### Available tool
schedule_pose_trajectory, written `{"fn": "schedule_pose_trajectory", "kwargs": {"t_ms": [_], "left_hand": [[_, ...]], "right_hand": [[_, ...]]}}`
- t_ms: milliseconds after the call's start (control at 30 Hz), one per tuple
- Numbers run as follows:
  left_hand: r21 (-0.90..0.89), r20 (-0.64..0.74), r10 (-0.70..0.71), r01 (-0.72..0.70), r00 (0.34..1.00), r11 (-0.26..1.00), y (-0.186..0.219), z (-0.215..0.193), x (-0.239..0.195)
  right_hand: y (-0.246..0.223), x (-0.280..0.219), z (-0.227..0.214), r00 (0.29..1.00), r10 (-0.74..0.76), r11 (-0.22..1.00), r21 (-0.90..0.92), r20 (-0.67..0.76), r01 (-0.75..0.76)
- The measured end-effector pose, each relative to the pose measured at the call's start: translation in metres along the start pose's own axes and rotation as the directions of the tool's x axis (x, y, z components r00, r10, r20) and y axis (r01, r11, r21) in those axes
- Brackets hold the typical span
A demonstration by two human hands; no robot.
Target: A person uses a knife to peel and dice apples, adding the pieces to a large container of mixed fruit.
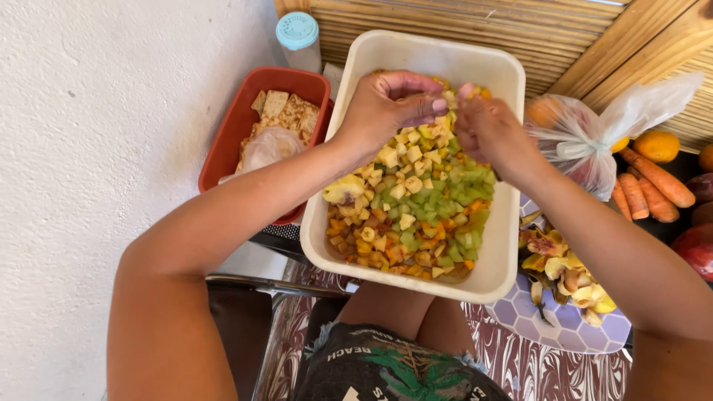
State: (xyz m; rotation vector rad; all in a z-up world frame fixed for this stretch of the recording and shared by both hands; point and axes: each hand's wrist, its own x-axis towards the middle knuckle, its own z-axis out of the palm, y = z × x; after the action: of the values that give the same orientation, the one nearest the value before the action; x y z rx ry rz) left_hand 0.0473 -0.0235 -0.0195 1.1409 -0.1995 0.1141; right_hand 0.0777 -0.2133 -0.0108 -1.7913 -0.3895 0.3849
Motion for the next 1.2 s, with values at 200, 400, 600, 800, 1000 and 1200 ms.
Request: {"fn": "schedule_pose_trajectory", "kwargs": {"t_ms": [200,400,600,800,1000,1200], "left_hand": [[0.042,0.103,-0.08,0.076,0.991,0.996,0.008,0.004,-0.02],[0.036,0.089,-0.049,0.046,0.995,0.998,-0.002,-0.003,-0.016],[0.777,0.362,-0.229,-0.156,0.904,0.61,0.042,-0.002,-0.024],[0.939,-0.062,-0.718,-0.203,0.693,-0.277,0.073,0.004,-0.047],[0.853,0.096,-0.565,-0.36,0.82,-0.378,0.004,-0.061,-0.067],[0.969,0.191,-0.508,-0.077,0.84,0.236,0.057,-0.017,-0.049]], "right_hand": [[0.025,0.008,-0.031,0.983,-0.183,0.883,-0.44,0.003,0.166],[0.018,0.005,-0.017,0.94,-0.34,0.734,-0.613,0.039,0.291],[0.003,0.001,-0.017,0.896,-0.437,0.658,-0.653,0.072,0.374],[-0.012,-0.007,-0.029,0.939,-0.341,0.739,-0.605,0.044,0.297],[-0.013,-0.021,0.003,0.971,-0.04,0.792,-0.585,0.235,0.174],[-0.003,-0.021,-0.008,0.94,-0.152,0.815,-0.5,0.304,0.293]]}}
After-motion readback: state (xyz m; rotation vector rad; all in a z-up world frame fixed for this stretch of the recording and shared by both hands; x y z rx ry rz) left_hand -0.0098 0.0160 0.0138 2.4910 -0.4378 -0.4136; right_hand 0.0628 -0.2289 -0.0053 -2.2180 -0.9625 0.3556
